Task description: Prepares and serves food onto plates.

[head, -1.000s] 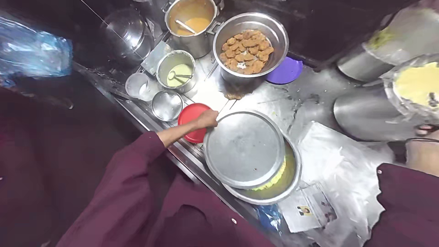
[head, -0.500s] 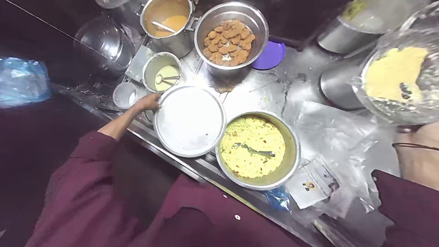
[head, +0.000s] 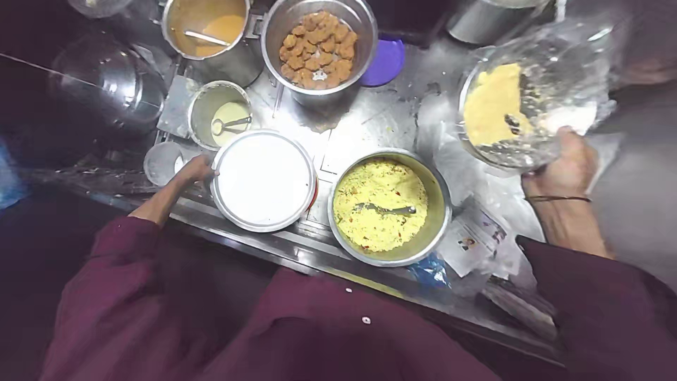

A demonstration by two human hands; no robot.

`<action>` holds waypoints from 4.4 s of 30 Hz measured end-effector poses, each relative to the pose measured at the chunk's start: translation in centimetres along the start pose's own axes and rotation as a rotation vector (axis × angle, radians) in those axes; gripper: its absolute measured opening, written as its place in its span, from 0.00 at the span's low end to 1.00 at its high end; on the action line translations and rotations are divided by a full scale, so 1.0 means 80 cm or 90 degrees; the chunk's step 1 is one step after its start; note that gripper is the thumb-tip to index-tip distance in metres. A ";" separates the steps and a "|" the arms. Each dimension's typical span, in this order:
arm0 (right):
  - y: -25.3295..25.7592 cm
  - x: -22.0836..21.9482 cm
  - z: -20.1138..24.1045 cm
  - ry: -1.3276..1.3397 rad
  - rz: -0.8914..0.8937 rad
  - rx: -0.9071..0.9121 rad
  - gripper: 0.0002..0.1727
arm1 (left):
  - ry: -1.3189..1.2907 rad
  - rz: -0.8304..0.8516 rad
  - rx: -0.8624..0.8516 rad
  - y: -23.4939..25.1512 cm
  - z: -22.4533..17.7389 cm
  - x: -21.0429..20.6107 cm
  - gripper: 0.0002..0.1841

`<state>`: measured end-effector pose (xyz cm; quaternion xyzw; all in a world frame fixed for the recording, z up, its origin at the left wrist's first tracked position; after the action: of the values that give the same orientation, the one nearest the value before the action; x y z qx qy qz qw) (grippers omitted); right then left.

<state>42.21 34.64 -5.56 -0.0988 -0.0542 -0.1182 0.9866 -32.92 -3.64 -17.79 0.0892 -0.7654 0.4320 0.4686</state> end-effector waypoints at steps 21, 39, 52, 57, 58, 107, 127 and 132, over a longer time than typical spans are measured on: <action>-0.234 -0.167 -0.064 -0.020 0.470 -0.128 0.26 | -0.775 0.087 -0.168 -0.231 -0.395 -0.037 0.23; -0.150 -0.078 -0.193 -0.931 0.625 0.210 0.17 | -0.974 -0.297 -0.005 -0.216 -0.302 -0.010 0.26; -0.192 -0.116 -0.299 -0.819 0.577 0.122 0.15 | -0.967 -0.286 0.005 -0.217 -0.299 -0.026 0.29; -0.208 -0.115 -0.253 -0.878 0.694 0.165 0.17 | -0.945 -0.284 0.017 -0.217 -0.302 -0.023 0.28; -0.190 -0.102 -0.261 -0.867 0.623 0.218 0.15 | -0.938 -0.280 0.019 -0.220 -0.300 -0.027 0.28; -0.192 -0.058 -0.299 -0.621 0.819 -0.044 0.24 | -0.677 -0.019 -0.062 -0.035 -0.330 -0.116 0.33; -0.169 -0.131 -0.077 -0.581 0.556 0.310 0.25 | -0.656 0.131 -0.153 -0.069 -0.384 -0.148 0.32; -0.193 -0.144 -0.068 -0.587 0.275 0.728 0.17 | -0.668 0.130 -0.147 -0.066 -0.381 -0.150 0.30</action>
<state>27.81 21.38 -9.58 0.3795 -0.4924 0.1770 0.7631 -3.99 12.60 -18.54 0.1661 -0.9437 0.2857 -0.0137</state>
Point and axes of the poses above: each hand's wrist, its own y-axis towards the middle knuckle, its own x-axis out of the back of the hand, z = x × y, the point moved 5 cm from there along y, towards the middle knuckle, and after that the axes turned 10 degrees about -z, right-handed, at the moved point
